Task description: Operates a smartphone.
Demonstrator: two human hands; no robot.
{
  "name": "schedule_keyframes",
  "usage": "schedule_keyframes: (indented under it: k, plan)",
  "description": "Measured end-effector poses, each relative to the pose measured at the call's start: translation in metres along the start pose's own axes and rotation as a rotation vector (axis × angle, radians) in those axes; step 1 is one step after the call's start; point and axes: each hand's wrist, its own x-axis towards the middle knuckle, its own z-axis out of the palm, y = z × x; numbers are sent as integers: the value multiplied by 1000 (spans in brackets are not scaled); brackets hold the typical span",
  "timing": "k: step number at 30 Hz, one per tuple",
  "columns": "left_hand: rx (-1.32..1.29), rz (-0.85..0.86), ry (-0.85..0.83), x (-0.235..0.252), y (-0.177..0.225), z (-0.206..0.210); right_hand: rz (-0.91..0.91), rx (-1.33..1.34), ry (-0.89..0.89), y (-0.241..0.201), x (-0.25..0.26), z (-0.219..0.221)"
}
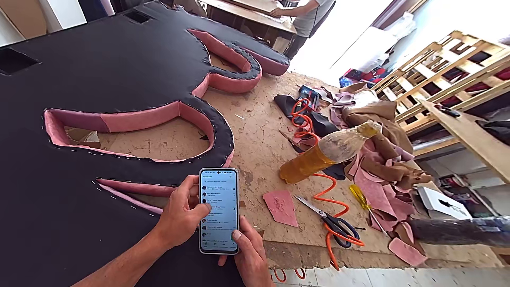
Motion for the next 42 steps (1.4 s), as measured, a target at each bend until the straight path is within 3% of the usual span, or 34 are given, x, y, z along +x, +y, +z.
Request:
schedule_keyframes:
  k: [30, 42]
  plan:
    - [-51, 65, -68, 1, -4, -5, 21, 100, 46, 0, -1, -1]
    - [122, -12, -470, 4, -2, -11, 121, 363, 196, -9, 6, -3]
